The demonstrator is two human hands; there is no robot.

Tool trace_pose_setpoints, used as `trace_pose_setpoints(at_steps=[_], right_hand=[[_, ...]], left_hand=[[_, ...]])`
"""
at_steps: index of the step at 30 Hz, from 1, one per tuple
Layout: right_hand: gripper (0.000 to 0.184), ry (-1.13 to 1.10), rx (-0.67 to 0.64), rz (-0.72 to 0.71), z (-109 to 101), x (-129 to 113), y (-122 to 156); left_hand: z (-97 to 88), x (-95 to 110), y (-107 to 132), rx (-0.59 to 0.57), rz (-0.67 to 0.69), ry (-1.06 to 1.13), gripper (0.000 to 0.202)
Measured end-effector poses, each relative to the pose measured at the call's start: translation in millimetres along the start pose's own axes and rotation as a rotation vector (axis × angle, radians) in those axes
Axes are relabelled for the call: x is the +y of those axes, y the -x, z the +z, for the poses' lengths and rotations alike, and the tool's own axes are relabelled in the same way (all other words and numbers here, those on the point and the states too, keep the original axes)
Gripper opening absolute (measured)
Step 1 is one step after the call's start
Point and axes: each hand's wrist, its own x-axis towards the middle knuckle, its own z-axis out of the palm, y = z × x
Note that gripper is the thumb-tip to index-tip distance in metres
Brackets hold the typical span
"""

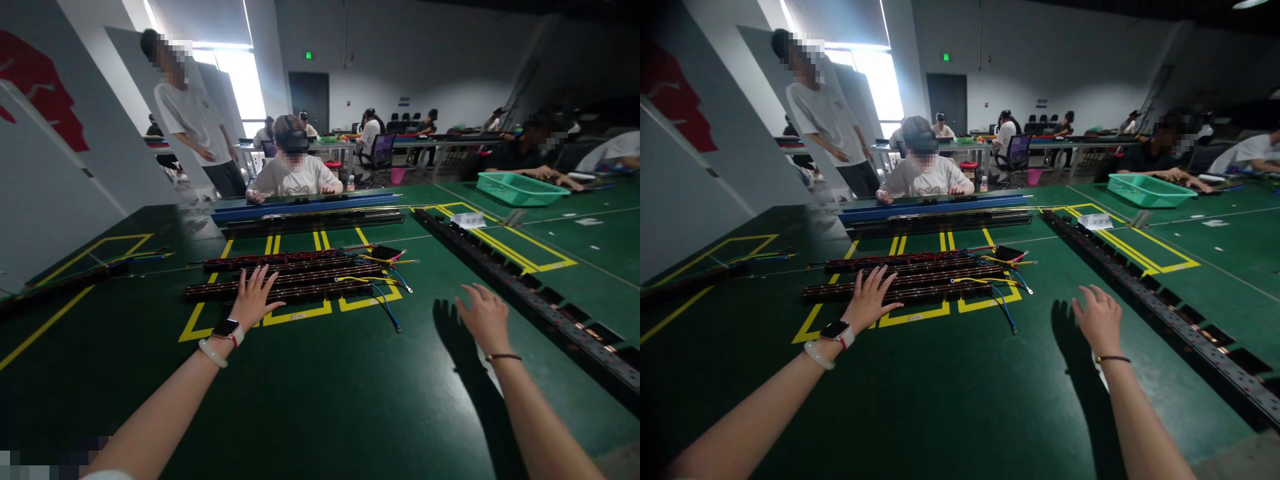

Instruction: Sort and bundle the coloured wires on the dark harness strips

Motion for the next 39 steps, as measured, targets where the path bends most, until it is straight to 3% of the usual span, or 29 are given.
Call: trace_pose_setpoints(at_steps=[5, 10, 16, 22, 27, 32, 39], right_hand=[[0.043, 0.193, -0.166, 0.077, -11.9, 89.3, -20.2], [0.049, 0.318, -0.368, 0.17, -5.3, 130.4, -26.7], [0.06, 0.332, -0.392, 0.238, 23.2, 148.7, -30.3], [0.079, 0.264, -0.448, 0.375, 28.7, 159.4, -47.0], [0.09, 0.186, -0.5, 0.434, 39.5, 173.9, -54.2], [0.085, 0.123, -0.513, 0.43, 48.3, 180.9, -54.3], [0.086, 0.069, -0.324, 0.41, 54.5, 176.5, -51.6]], left_hand=[[7.8, -3.8, -8.6, 0.006, 0.035, 0.026, 0.082], [5.7, -2.3, -8.4, -0.004, 0.045, 0.015, 0.079], [-0.2, 19.3, -15.6, -0.036, 0.117, 0.022, 0.075], [8.0, 43.6, -34.3, -0.05, 0.118, 0.016, 0.077], [15.0, 49.2, -46.8, -0.064, 0.116, 0.0, 0.086], [21.3, 48.7, -47.9, -0.077, 0.08, 0.007, 0.089], [22.5, 52.3, -46.6, -0.095, 0.058, 0.022, 0.09]])
